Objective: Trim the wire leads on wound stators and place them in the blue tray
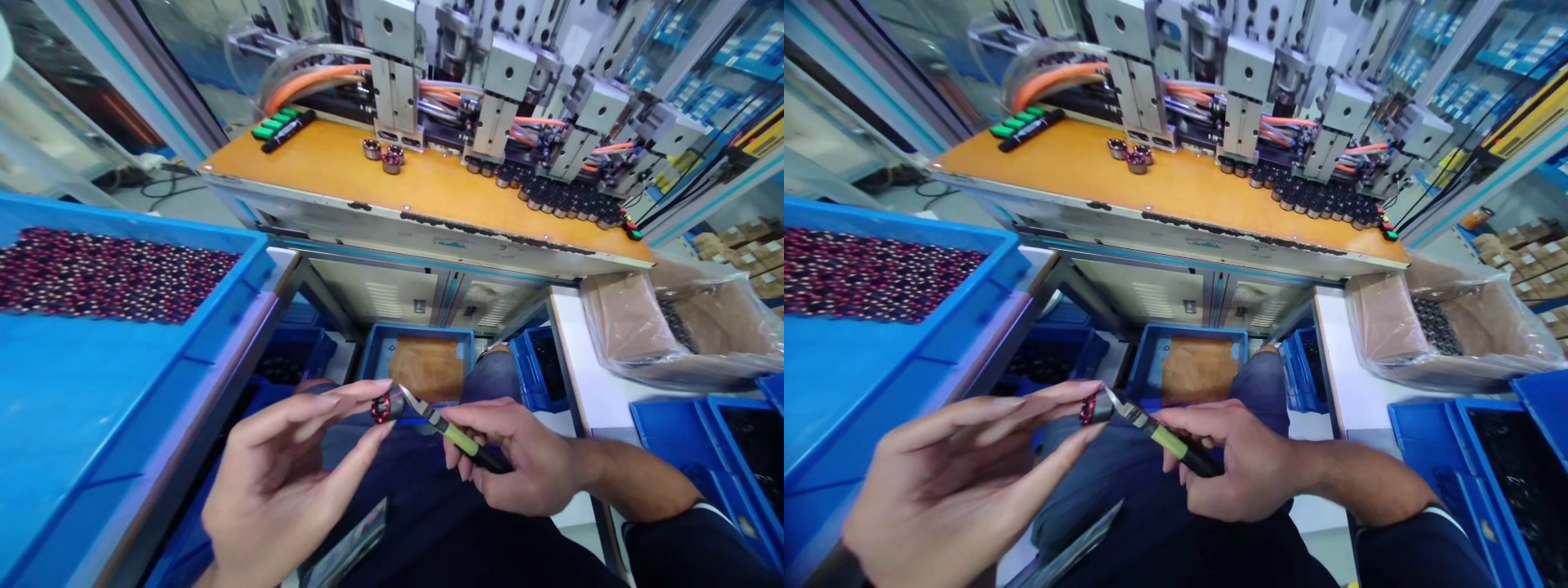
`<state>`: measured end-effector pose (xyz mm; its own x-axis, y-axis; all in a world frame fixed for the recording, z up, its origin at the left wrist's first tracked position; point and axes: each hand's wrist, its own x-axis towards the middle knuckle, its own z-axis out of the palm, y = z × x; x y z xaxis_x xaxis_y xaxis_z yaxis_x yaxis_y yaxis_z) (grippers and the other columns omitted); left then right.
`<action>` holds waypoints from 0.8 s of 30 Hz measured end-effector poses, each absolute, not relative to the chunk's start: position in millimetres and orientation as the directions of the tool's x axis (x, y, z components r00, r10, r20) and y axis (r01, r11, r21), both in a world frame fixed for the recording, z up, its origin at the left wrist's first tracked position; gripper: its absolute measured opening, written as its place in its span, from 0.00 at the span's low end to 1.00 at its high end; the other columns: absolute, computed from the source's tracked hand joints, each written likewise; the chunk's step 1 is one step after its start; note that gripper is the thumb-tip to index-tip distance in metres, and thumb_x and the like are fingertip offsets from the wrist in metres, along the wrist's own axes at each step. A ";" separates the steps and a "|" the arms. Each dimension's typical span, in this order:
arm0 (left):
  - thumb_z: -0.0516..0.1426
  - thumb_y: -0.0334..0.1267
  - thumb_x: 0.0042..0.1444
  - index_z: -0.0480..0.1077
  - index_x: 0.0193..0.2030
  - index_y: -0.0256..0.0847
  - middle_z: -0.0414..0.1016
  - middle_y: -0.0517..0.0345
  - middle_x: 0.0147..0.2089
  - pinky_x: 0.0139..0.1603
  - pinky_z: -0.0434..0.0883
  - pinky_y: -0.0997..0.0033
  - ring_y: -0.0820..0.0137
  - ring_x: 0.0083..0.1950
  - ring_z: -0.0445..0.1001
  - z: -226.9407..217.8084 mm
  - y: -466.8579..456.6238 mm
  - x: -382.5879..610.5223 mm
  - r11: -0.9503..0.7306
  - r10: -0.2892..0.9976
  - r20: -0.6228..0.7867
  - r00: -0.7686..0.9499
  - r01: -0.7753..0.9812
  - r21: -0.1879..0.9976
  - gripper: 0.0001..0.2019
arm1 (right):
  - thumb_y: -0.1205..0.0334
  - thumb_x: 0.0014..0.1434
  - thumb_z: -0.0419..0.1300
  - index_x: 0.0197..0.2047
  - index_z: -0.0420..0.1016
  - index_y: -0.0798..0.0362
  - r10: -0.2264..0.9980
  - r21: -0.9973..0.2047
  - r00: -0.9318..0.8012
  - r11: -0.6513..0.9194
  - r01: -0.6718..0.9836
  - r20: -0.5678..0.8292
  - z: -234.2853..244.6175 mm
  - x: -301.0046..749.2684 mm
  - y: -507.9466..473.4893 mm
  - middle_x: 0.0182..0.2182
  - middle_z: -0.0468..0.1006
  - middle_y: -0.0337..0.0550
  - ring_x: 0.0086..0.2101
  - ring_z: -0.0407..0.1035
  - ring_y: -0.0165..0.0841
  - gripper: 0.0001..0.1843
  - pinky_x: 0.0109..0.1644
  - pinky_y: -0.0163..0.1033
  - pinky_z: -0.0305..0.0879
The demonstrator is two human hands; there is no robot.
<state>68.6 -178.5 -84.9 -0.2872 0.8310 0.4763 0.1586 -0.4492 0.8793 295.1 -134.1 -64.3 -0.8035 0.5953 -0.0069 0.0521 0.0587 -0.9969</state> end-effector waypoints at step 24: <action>0.75 0.41 0.37 0.83 0.37 0.38 0.85 0.46 0.44 0.42 0.80 0.72 0.62 0.41 0.83 -104.8 -221.5 -28.9 0.258 0.800 -0.447 -0.401 -0.442 0.859 0.18 | 0.65 0.54 0.60 0.63 0.71 0.58 0.727 -0.232 -0.527 0.659 0.715 0.441 -8.9 276.1 41.4 0.47 0.79 0.52 0.45 0.74 0.43 0.31 0.52 0.45 0.68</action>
